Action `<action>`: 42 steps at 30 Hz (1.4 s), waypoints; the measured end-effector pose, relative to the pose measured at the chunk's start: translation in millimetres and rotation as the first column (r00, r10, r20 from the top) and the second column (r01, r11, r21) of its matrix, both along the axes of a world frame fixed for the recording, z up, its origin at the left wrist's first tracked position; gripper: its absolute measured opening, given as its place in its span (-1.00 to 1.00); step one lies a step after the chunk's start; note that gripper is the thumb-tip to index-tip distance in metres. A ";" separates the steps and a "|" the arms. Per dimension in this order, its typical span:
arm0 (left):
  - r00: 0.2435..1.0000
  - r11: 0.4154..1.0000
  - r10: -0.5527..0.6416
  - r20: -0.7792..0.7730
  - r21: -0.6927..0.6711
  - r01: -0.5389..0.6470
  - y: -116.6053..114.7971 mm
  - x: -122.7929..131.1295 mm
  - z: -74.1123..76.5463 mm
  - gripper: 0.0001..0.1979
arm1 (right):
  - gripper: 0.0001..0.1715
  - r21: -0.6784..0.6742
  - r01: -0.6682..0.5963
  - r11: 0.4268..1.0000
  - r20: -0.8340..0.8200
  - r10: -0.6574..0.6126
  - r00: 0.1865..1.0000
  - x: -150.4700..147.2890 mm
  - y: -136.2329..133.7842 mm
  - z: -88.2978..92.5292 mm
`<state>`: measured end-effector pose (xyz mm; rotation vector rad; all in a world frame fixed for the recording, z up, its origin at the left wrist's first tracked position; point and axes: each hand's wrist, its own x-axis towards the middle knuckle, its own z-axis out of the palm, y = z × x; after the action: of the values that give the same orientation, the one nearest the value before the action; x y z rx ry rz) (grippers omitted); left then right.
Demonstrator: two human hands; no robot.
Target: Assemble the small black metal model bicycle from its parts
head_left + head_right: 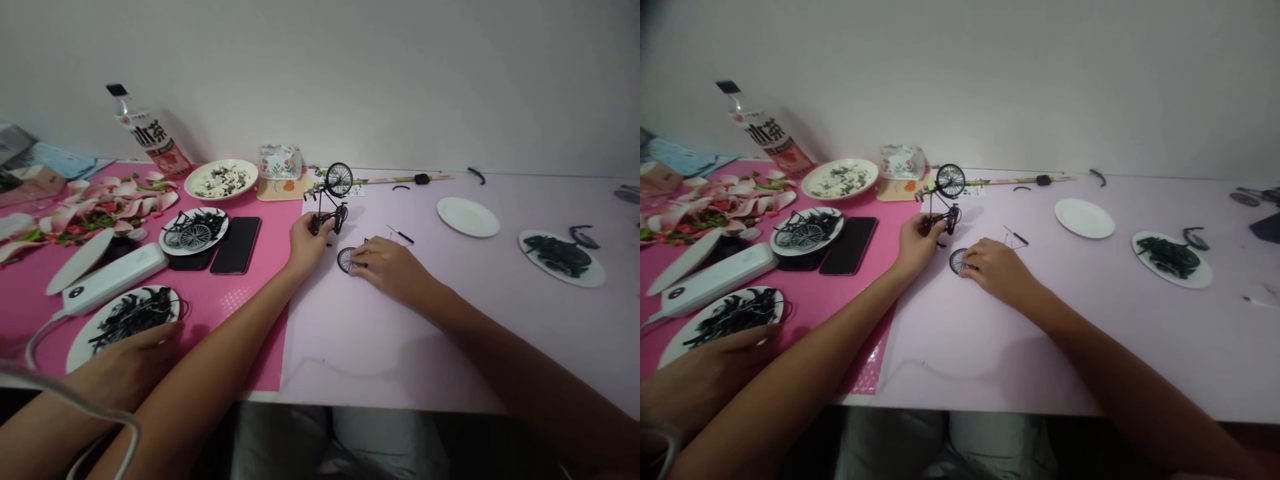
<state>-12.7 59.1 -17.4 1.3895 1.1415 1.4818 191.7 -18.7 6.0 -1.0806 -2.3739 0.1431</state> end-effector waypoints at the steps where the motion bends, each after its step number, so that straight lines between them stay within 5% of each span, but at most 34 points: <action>1: 1.000 1.000 0.001 -0.004 -0.001 -0.001 0.1 0.0 0.0 -0.80 | -0.84 -0.014 -0.003 1.000 -0.025 0.002 1.000 1.9 1.4 -0.9; 10: 1.000 1.000 -0.016 0.020 -0.011 0.017 1.6 0.3 -1.2 -0.79 | -0.79 -0.071 -0.089 0.993 -0.209 0.072 0.975 11.9 12.4 -3.4; 17: 1.000 1.000 -0.017 -0.002 -0.010 0.017 1.7 0.2 -0.3 -0.80 | -0.67 -0.006 -0.097 0.995 -0.123 0.095 0.988 10.1 9.9 0.3; 42: 0.997 0.997 -0.075 0.034 -0.022 0.076 1.2 -1.7 -2.8 -0.66 | -0.94 -0.083 -0.053 0.995 -0.191 0.036 0.981 8.9 21.1 -8.1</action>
<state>-14.3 60.3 -20.2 1.3724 1.0706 1.4286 200.6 2.4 -2.1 -1.0067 -2.2383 0.3542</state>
